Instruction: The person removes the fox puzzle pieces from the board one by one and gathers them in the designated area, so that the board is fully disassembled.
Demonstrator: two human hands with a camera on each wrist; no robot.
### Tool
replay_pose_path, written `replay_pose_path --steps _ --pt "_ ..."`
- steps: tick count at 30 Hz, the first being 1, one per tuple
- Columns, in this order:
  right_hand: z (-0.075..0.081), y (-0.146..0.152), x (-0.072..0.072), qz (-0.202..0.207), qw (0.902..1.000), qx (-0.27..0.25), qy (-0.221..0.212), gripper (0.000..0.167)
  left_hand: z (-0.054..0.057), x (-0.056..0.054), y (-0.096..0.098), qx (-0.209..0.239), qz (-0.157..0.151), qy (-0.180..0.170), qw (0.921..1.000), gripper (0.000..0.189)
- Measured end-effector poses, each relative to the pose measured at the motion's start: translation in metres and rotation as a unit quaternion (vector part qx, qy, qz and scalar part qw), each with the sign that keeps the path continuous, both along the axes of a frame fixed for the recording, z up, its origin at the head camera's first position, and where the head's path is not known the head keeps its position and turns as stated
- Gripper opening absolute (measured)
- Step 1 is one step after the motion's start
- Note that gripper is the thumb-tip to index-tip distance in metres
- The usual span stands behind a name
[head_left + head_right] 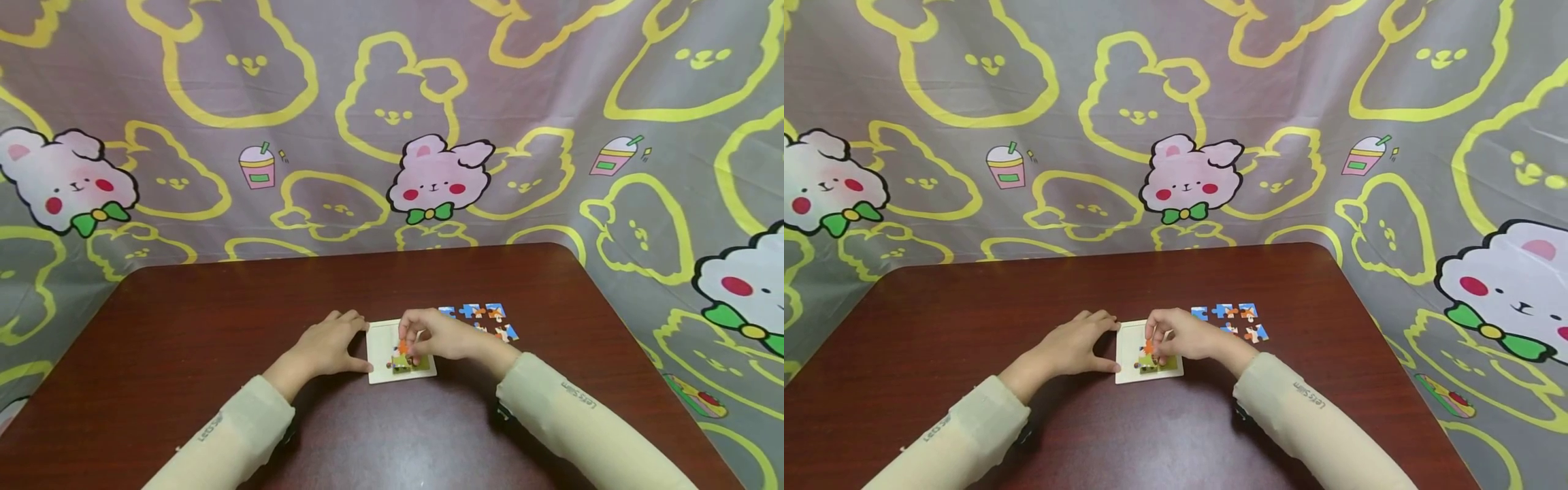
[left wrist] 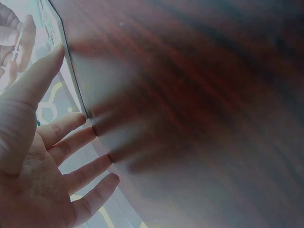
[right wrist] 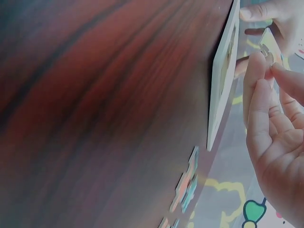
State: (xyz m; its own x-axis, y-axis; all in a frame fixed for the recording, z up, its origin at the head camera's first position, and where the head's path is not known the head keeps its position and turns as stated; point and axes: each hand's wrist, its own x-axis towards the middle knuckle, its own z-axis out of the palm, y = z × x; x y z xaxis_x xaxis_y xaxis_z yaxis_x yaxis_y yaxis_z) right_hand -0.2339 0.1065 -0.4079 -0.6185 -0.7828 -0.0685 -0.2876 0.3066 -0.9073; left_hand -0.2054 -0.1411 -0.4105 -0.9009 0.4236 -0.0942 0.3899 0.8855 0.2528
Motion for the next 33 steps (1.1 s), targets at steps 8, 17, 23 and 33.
replay_pose_path --steps 8,17,23,33 --pt "0.003 0.014 -0.001 -0.016 0.9998 -0.01 -0.008 0.016 0.0 0.001 0.0 0.002 -0.004 0.002 1.0 0.073" --pt "0.003 0.034 -0.002 -0.029 0.999 -0.03 -0.016 0.016 0.002 0.001 0.0 -0.002 -0.006 -0.003 1.0 0.075" --pt "0.005 0.044 -0.002 -0.044 0.9986 -0.03 -0.009 0.016 0.004 0.001 0.001 -0.001 -0.006 -0.004 1.0 0.074" --pt "0.0 0.063 -0.001 -0.058 0.9979 -0.028 0.006 0.016 0.001 0.0 0.0 -0.002 -0.006 -0.001 1.0 0.074"
